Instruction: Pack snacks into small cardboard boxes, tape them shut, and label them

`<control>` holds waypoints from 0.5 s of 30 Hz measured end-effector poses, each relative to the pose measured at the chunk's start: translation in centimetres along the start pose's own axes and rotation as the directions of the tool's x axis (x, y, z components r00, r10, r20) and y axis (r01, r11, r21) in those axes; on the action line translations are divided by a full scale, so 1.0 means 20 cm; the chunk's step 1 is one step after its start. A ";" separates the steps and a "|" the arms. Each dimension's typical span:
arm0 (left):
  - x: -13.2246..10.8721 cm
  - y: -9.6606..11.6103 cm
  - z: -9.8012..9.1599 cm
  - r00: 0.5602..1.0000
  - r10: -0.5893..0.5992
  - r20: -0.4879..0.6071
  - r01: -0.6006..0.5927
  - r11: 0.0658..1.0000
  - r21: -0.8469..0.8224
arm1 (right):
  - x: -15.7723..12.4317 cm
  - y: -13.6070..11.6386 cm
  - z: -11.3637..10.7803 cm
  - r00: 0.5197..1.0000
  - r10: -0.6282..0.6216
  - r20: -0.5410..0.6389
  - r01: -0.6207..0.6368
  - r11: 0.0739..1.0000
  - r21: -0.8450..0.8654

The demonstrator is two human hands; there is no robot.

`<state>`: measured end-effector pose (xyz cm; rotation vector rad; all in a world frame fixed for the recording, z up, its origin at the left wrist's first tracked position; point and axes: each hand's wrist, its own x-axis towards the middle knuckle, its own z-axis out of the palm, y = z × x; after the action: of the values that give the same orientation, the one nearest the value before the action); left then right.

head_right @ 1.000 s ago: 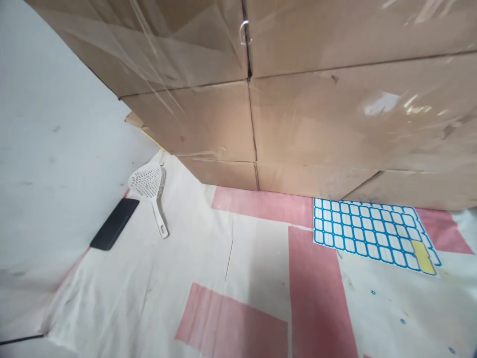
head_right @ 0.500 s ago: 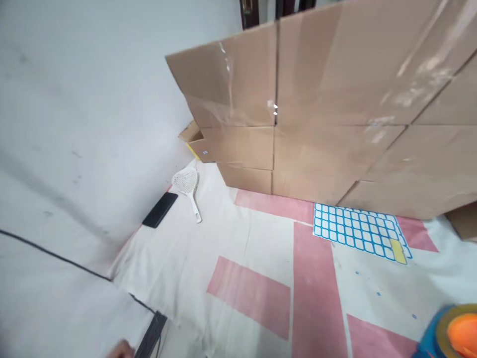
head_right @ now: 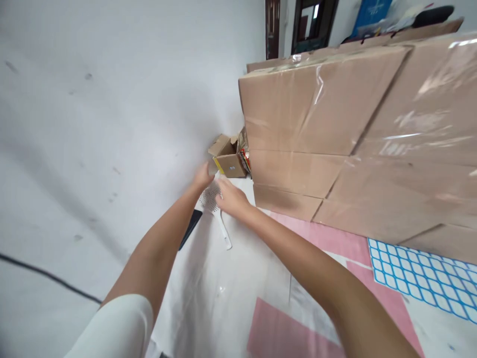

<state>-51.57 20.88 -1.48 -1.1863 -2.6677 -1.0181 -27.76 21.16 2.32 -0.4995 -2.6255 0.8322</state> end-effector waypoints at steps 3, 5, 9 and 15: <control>0.21 0.03 0.16 0.996 -0.069 0.056 0.068 0.998 0.013 | 0.56 0.08 0.01 0.976 0.217 -0.019 -0.216 0.955 -0.204; 0.29 0.05 0.23 0.988 -0.133 0.076 0.131 0.991 0.024 | 0.76 0.15 0.01 0.938 0.344 -0.037 -0.341 0.903 -0.263; 0.33 0.06 0.29 0.977 -0.208 0.051 0.207 0.978 0.031 | 0.80 0.30 0.05 0.898 0.423 -0.125 -0.440 0.845 -0.303; 0.27 0.07 0.19 0.976 -0.217 0.019 0.217 0.974 -0.057 | 0.64 0.27 0.05 0.922 0.280 -0.267 -0.356 0.884 -0.303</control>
<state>-53.61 27.30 -1.97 -0.9266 -2.8446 -1.1283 -38.32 30.21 0.98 -1.0812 -2.5228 0.3635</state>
